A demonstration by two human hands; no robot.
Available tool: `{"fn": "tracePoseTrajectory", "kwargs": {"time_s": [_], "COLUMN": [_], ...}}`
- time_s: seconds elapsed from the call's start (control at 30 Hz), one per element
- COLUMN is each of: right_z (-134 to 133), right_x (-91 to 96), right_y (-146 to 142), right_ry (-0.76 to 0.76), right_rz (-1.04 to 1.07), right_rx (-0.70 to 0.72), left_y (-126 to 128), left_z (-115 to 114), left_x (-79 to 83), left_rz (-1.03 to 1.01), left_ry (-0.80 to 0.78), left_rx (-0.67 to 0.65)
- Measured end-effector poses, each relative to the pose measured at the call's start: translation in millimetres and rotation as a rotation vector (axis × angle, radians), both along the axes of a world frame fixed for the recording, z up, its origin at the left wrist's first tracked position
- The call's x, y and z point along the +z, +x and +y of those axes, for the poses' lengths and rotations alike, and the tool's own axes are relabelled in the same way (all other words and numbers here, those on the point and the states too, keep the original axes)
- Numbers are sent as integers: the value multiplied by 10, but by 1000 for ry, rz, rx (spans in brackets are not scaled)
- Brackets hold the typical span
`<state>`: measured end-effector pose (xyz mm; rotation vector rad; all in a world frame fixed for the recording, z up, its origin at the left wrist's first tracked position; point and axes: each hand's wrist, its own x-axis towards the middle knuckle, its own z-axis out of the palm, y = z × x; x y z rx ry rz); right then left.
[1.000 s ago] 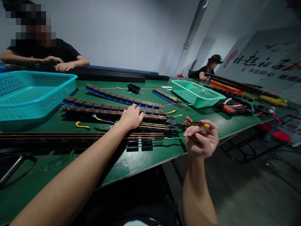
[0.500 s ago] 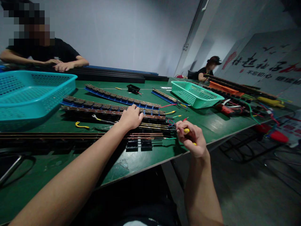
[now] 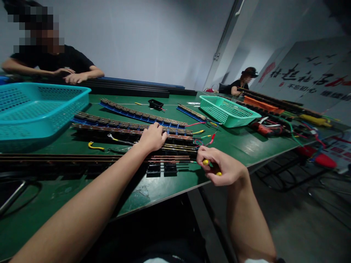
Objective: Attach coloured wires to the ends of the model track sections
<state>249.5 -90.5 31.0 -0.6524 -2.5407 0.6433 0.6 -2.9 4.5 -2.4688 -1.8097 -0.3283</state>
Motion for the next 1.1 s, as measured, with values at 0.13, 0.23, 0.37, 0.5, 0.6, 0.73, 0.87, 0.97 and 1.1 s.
{"fn": "tracePoseTrajectory", "kwargs": {"time_s": [0.13,0.23,0.37,0.5,0.6,0.73,0.87,0.97,1.1], "right_z": [46,90,169,210,176,79,-9,-45,-46], "right_x": [16,27,15,-83,-230,-447,-559,-546,-503], "right_y": [65,117,204,301,332,293,201,86,-130], "right_ry": [-45,-71,-106,-118,-94,5,79,115,196], "right_rz": [-57,-56,-14,157,321,702,1011,1093,1203], "right_rx": [81,137,284,281,160,-34,-256,-380,-527], "left_y": [-2,-2,-2,-3,-2,-3,-5,-5,-6], "left_z": [2,-6,-17,-12,-6,5,16,23,34], "left_x": [0,7,15,11,6,2,-9,-22,-35], "left_rz": [1,-2,-10,-17,-22,-29,-26,-20,-17], "left_ry": [-2,-4,-9,-9,-5,-9,-1,7,13], "left_rx": [3,4,3,2,2,-5,1,1,2]}}
